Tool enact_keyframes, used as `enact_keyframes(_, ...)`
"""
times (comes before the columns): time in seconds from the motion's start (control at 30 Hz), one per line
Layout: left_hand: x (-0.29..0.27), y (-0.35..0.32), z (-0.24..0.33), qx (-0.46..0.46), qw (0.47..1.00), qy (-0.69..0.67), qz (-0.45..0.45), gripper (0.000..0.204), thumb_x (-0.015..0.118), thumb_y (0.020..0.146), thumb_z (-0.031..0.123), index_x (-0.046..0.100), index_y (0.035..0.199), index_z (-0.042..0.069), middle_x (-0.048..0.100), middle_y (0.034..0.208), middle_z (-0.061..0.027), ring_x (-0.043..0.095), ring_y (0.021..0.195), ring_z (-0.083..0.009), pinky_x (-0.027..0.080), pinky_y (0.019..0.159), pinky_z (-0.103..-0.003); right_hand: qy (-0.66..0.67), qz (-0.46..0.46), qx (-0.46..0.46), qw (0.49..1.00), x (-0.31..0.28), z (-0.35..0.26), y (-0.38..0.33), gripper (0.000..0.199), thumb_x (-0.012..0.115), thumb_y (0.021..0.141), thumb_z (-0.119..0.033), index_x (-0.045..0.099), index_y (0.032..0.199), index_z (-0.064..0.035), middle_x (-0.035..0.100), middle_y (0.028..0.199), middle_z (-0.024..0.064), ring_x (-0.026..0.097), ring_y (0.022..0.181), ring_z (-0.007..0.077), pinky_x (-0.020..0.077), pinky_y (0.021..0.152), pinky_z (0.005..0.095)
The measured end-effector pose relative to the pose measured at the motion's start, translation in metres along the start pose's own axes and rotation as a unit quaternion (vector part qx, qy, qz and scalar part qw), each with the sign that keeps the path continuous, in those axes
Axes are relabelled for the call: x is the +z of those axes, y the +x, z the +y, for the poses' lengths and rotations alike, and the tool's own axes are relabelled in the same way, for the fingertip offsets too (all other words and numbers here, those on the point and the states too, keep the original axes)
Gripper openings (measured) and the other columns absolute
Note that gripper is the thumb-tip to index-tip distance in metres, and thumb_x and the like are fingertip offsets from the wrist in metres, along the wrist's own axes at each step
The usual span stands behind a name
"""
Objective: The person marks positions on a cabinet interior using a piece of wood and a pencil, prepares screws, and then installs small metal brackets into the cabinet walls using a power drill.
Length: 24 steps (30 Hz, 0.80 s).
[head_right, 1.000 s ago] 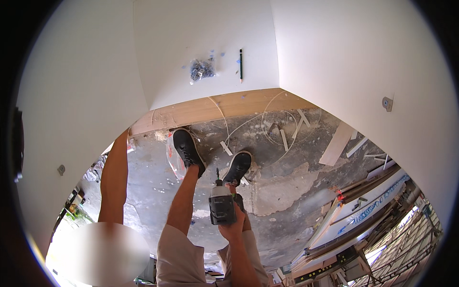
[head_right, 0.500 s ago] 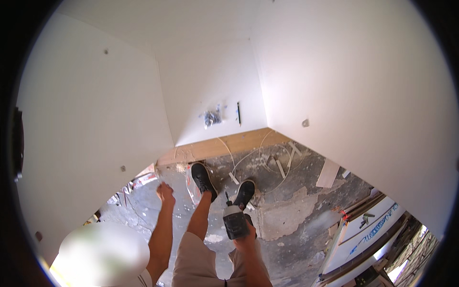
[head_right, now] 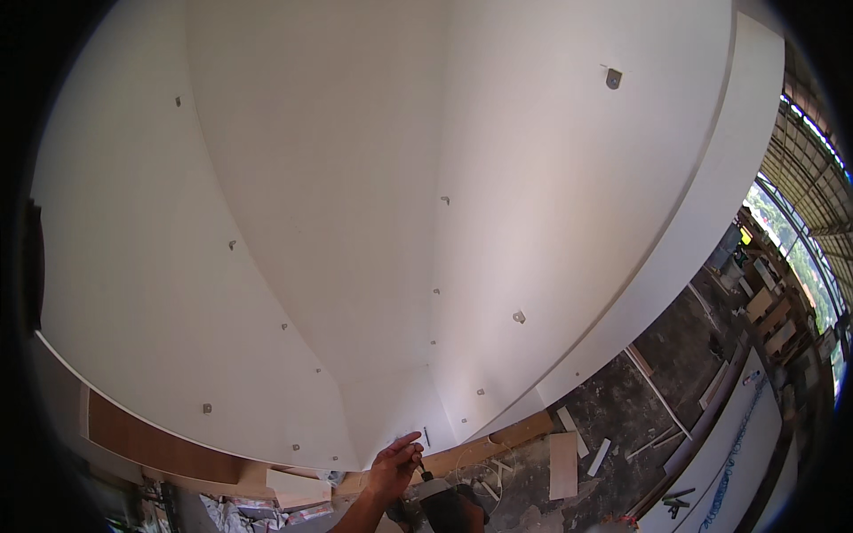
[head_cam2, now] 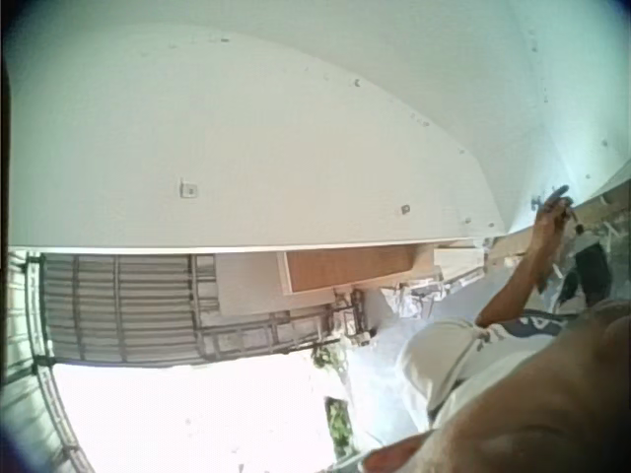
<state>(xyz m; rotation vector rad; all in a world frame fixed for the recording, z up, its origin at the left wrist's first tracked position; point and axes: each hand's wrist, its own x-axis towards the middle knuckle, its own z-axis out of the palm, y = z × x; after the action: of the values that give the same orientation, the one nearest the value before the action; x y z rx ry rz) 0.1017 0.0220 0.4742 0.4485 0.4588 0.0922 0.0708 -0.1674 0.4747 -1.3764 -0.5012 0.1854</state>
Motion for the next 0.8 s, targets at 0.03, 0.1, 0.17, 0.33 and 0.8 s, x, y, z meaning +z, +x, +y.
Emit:
enact_keyframes(0.03,0.02,-0.003,0.015,-0.004,0.999,0.028,-0.028,0.032,0.06,0.095,0.001,0.056,0.126,-0.005,0.067,0.1,-0.0145,0.061,0.083,-0.0169,0.052,0.077,-0.027,-0.023,0.022,0.036,0.999,0.001,0.0,0.002,0.014,0.06,0.092,-0.008,0.066,0.099,0.003,0.067,0.094,0.0118,0.061,0.076,0.0196,0.0484,0.065,0.032)
enact_keyframes(0.1,0.044,-0.007,0.037,-0.018,0.996,0.053,-0.063,0.03,0.061,0.094,0.002,0.059,0.123,-0.004,0.067,0.103,-0.0138,0.061,0.083,-0.0161,0.052,0.078,-0.026,-0.065,0.048,0.064,0.995,0.005,-0.003,0.0,0.016,0.062,0.09,-0.008,0.065,0.103,0.0016,0.067,0.096,0.0108,0.062,0.08,0.019,0.0493,0.068,0.0322)
enact_keyframes(0.17,0.056,-0.015,0.056,-0.022,0.993,0.081,-0.08,0.022,0.066,0.093,0.006,0.064,0.114,-0.001,0.065,0.104,-0.0132,0.058,0.078,-0.0142,0.049,0.073,-0.024,-0.09,0.062,0.075,0.991,0.012,-0.009,-0.004,0.019,0.064,0.088,-0.008,0.065,0.106,0.0001,0.067,0.098,0.0097,0.063,0.083,0.0185,0.0502,0.071,0.0323)
enact_keyframes(0.33,0.062,-0.026,0.086,-0.059,0.983,0.018,-0.173,0.019,0.064,0.093,0.002,0.063,0.113,0.0,0.066,0.108,-0.0153,0.054,0.074,-0.0134,0.049,0.073,-0.026,-0.101,0.075,0.075,0.989,0.035,-0.009,-0.006,0.031,0.07,0.083,-0.008,0.063,0.114,-0.0035,0.069,0.103,0.0071,0.066,0.091,0.0173,0.0523,0.079,0.0326)
enact_keyframes(0.8,0.077,-0.032,0.11,-0.142,0.974,0.017,-0.175,0.023,0.063,0.092,0.002,0.064,0.114,0.0,0.066,0.108,-0.0159,0.059,0.077,-0.0143,0.049,0.076,-0.027,-0.211,0.05,0.038,0.976,0.062,-0.017,0.015,0.039,0.069,0.081,-0.01,0.062,0.12,-0.0084,0.067,0.107,0.0098,0.064,0.099,0.0247,0.0499,0.086,0.0396)
